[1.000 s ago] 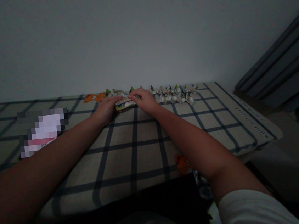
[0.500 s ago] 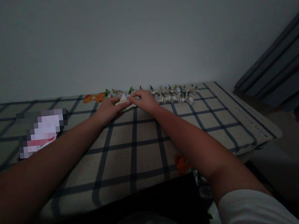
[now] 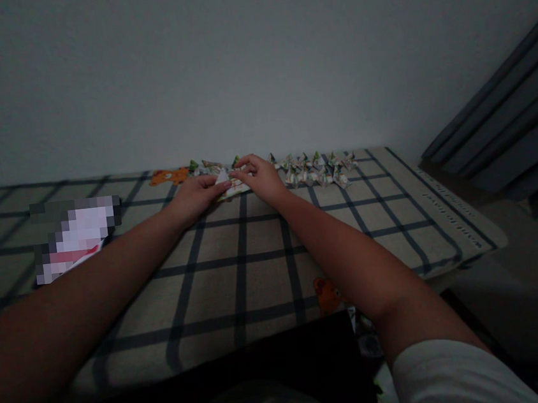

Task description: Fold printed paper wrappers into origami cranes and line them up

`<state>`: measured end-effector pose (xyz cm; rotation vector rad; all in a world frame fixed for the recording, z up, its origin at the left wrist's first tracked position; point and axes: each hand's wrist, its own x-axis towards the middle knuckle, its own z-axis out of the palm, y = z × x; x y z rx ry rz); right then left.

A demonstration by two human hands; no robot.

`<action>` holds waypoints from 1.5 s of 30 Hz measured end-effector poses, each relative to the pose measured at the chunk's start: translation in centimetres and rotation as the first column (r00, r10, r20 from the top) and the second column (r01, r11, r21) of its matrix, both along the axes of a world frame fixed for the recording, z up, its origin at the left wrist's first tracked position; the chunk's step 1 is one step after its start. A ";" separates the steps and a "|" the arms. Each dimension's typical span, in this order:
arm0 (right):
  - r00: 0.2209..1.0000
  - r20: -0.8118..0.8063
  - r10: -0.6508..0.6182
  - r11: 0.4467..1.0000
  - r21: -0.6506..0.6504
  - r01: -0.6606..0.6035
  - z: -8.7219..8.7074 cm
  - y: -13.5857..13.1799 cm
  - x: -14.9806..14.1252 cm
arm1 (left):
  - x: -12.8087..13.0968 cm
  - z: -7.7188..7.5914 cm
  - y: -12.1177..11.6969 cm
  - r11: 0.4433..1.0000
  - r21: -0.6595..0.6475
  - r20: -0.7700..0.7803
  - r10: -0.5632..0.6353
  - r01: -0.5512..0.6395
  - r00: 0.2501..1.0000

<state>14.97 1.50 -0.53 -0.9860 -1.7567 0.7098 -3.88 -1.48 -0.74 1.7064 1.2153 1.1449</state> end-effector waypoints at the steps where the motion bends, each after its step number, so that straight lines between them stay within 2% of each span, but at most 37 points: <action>1: 1.000 -0.014 0.003 1.000 -0.024 -0.004 0.1 -0.2 0.0 | 0.0 -0.1 0.1 1.000 -0.008 0.031 0.000 0.001 1.000; 6: 0.995 -0.061 0.077 0.983 -0.163 -0.086 0.6 -0.7 0.0 | 0.1 -0.6 0.5 0.999 -0.045 0.193 0.012 -0.003 0.981; 9: 0.995 -0.041 0.092 0.982 -0.164 -0.097 0.6 -0.8 0.0 | 0.1 -0.5 0.4 1.000 -0.028 0.142 0.013 -0.009 0.990; 15: 0.999 0.003 0.036 0.991 -0.126 -0.035 0.5 -0.6 0.0 | 0.0 -0.1 0.1 0.997 0.051 0.031 0.048 -0.049 0.998; 18: 1.000 0.019 0.017 0.991 -0.135 -0.014 0.6 -0.8 -0.1 | -0.1 -0.2 0.1 0.997 0.053 0.024 0.047 -0.048 0.999; 24: 0.996 0.089 -0.001 0.993 -0.115 0.012 1.0 -1.2 0.1 | -0.1 -0.4 0.3 1.000 -0.002 0.106 -0.012 0.012 0.994; 29: 0.988 0.152 0.013 0.995 -0.100 0.002 1.4 -1.5 0.3 | 0.0 0.0 -0.1 1.000 -0.002 0.065 -0.029 0.029 0.997; 37: 0.999 0.035 0.038 0.979 -0.201 -0.030 1.0 -1.2 0.2 | -0.1 -0.6 0.5 0.999 0.032 -0.019 -0.029 0.029 0.999; 45: 0.995 -0.030 0.092 0.969 -0.227 -0.097 1.0 -1.0 0.1 | 0.0 -0.6 0.3 1.000 0.015 0.085 -0.017 0.016 0.996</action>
